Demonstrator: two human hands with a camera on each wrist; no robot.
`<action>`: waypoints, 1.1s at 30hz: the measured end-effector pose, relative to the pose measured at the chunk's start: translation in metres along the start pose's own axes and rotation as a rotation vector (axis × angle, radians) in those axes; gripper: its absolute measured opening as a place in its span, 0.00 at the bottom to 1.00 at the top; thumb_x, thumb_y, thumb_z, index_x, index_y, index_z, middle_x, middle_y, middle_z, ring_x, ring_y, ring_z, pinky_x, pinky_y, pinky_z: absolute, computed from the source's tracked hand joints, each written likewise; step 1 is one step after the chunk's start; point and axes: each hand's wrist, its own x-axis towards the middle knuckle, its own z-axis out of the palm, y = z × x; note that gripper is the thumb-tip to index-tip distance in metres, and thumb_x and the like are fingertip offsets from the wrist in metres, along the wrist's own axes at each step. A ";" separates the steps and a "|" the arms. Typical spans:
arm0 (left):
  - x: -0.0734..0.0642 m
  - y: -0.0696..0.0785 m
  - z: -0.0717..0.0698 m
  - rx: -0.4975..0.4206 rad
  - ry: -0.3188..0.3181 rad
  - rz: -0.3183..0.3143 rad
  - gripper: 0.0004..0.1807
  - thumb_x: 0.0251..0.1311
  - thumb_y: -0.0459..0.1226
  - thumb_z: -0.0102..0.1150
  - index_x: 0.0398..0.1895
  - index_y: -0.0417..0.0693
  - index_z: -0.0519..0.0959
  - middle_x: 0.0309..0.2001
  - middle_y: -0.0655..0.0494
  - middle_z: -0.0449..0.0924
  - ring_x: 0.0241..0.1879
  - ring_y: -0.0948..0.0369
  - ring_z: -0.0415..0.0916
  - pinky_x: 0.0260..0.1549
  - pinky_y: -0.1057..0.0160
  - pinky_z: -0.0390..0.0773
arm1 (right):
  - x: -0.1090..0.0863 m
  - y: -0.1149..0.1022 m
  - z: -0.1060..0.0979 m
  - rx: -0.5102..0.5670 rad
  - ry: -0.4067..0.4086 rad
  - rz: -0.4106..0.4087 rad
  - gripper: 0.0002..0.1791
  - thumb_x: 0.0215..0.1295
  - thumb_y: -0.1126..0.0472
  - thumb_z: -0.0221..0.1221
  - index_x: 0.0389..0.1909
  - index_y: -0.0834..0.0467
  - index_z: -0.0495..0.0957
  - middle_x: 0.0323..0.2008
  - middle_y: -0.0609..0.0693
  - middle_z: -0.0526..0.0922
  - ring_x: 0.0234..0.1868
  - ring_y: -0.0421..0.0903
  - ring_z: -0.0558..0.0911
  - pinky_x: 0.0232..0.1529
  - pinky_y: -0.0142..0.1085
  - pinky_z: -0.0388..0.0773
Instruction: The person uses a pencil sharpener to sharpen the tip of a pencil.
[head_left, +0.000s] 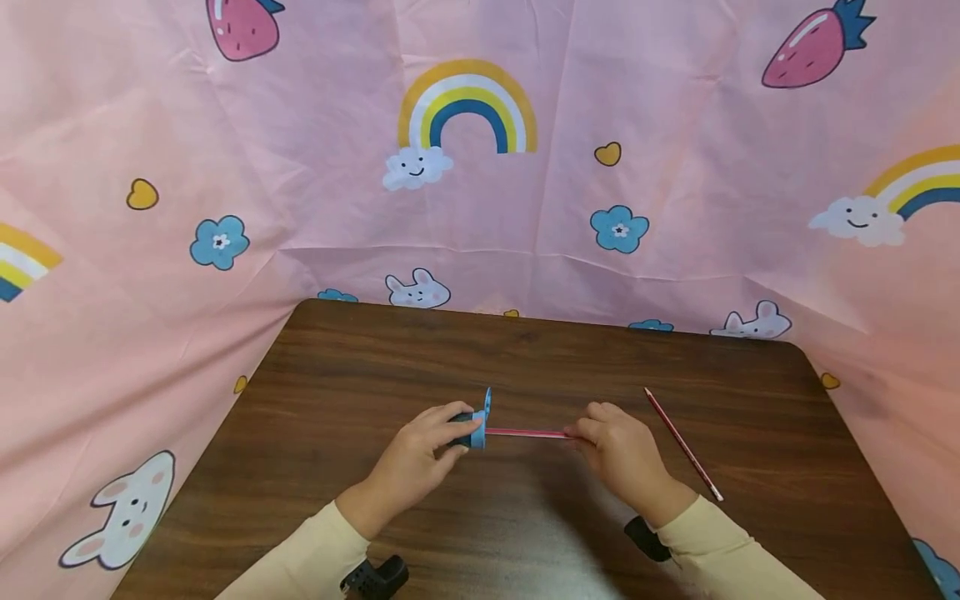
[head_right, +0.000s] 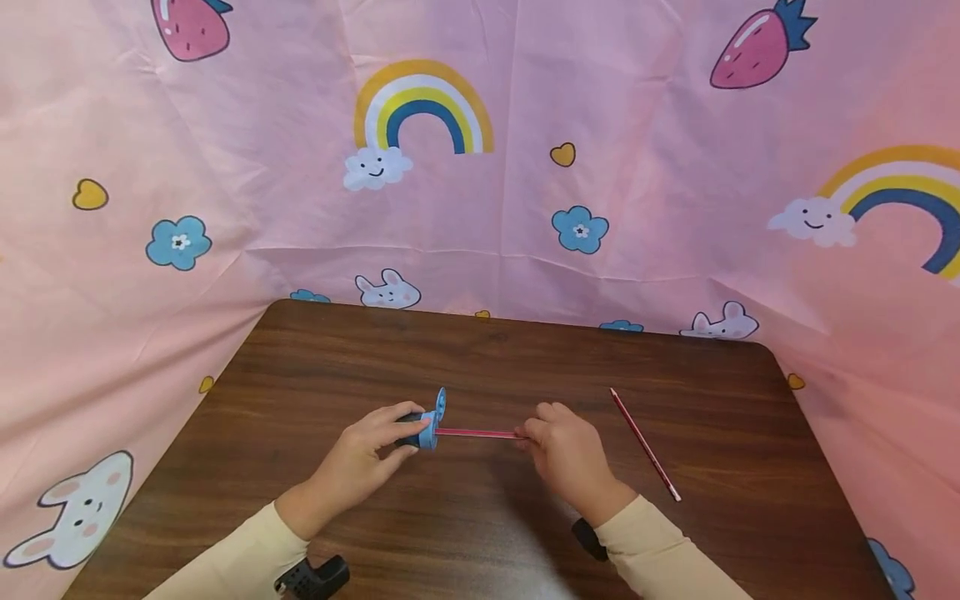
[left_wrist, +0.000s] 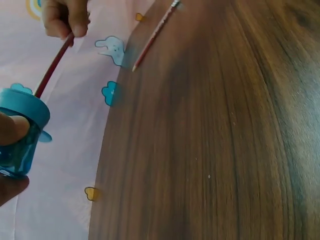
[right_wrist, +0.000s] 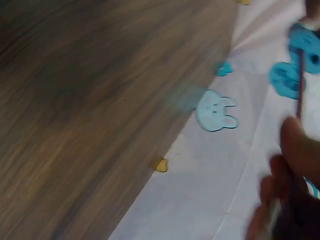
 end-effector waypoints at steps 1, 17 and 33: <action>0.000 -0.001 0.000 0.013 0.006 0.036 0.24 0.45 0.22 0.71 0.50 0.41 0.84 0.54 0.48 0.78 0.53 0.51 0.76 0.43 0.61 0.83 | 0.002 0.000 -0.004 0.090 -0.094 0.063 0.06 0.46 0.63 0.73 0.24 0.54 0.85 0.21 0.39 0.73 0.23 0.35 0.71 0.20 0.27 0.71; 0.002 0.001 0.008 0.024 0.030 0.077 0.23 0.45 0.22 0.71 0.49 0.42 0.84 0.53 0.50 0.78 0.54 0.52 0.76 0.43 0.62 0.82 | 0.001 0.001 -0.015 0.037 -0.250 0.187 0.25 0.50 0.51 0.72 0.50 0.55 0.83 0.42 0.47 0.81 0.41 0.43 0.80 0.39 0.39 0.80; 0.001 0.012 -0.003 -0.135 0.020 -0.173 0.23 0.47 0.23 0.69 0.51 0.41 0.83 0.55 0.49 0.79 0.43 0.58 0.79 0.32 0.70 0.79 | -0.004 0.002 0.013 -0.233 0.440 -0.282 0.16 0.74 0.62 0.50 0.33 0.61 0.85 0.30 0.54 0.80 0.28 0.51 0.78 0.30 0.43 0.78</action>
